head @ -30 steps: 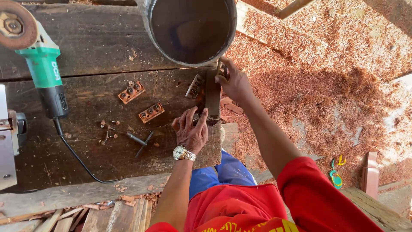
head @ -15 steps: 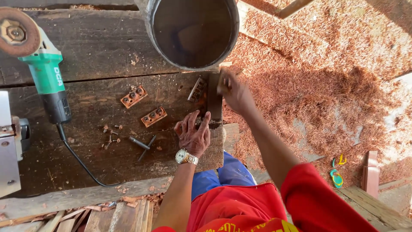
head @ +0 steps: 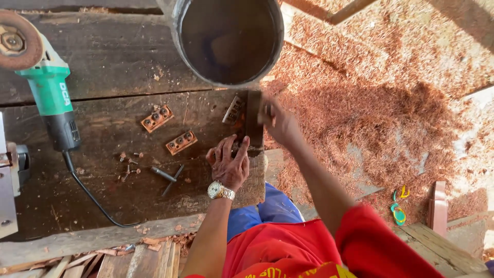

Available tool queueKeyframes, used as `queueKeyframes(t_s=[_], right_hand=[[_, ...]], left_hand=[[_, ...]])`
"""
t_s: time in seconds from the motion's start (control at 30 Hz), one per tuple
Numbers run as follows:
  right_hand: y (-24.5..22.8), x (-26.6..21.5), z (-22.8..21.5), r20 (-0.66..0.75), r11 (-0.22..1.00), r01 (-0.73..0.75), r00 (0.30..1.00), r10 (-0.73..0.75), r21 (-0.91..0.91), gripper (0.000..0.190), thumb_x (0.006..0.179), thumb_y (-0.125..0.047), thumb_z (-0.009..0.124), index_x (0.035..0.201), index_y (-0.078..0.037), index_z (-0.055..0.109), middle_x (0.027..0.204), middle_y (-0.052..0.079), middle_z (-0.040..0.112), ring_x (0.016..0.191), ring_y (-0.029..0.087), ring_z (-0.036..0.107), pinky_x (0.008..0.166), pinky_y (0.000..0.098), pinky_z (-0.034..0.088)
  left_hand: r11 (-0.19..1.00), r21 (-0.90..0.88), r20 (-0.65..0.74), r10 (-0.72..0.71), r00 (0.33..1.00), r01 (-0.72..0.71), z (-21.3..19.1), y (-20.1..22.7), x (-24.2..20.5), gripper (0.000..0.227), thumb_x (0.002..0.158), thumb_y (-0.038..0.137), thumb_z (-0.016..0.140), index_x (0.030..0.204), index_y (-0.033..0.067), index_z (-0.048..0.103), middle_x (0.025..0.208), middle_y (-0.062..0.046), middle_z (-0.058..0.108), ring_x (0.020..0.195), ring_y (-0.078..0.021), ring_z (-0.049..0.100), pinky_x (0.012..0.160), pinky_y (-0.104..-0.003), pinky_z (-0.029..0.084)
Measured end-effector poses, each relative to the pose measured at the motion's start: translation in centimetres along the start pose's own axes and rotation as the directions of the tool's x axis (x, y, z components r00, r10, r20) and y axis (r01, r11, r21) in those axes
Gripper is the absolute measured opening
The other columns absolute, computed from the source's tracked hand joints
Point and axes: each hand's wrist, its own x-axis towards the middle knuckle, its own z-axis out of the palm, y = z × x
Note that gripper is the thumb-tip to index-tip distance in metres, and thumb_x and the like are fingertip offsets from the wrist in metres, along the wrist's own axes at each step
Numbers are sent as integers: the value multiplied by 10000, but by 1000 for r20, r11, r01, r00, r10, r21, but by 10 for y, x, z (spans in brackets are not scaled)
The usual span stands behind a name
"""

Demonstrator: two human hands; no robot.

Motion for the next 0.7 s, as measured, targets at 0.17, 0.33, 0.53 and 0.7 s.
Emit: queueKeyframes(t_s=[0.17,0.33,0.53,0.7], right_hand=[[30,-76,45,39,991,120,992,-118,-57,650,1006,-331,610,1589,-251,333,1184,235,730,696,321,758,612,416,638],[0,24,-7,92,990,-130,986,136,-62,673,1033,-438,579,1613,-268,284,1024,259,761,682,305,717,543,407,616],[23,-45,27,-85,966,243,968,-236,91,729,990,-359,597,1598,-189,233,1374,233,639,671,232,740,491,356,593],[12,-56,24,158,990,-40,986,61,-134,618,1045,-381,575,1592,-312,296,1433,129,617,563,237,711,475,387,590]], left_hand=[[994,-100,63,-24,998,30,-18,2,7,633,890,246,670,1506,315,540,1507,-131,523,1392,-330,455,1108,-561,309],[999,-38,19,-1,1000,1,-6,3,7,591,939,250,678,1505,327,527,1482,-133,524,1371,-325,465,1064,-566,313],[998,-56,-11,6,1000,-6,-7,1,5,613,931,231,678,1515,329,522,1464,-125,531,1368,-319,477,1066,-563,315],[996,-87,17,-9,1000,10,-16,5,11,642,875,222,687,1493,322,544,1480,-121,529,1370,-312,468,1068,-557,324]])
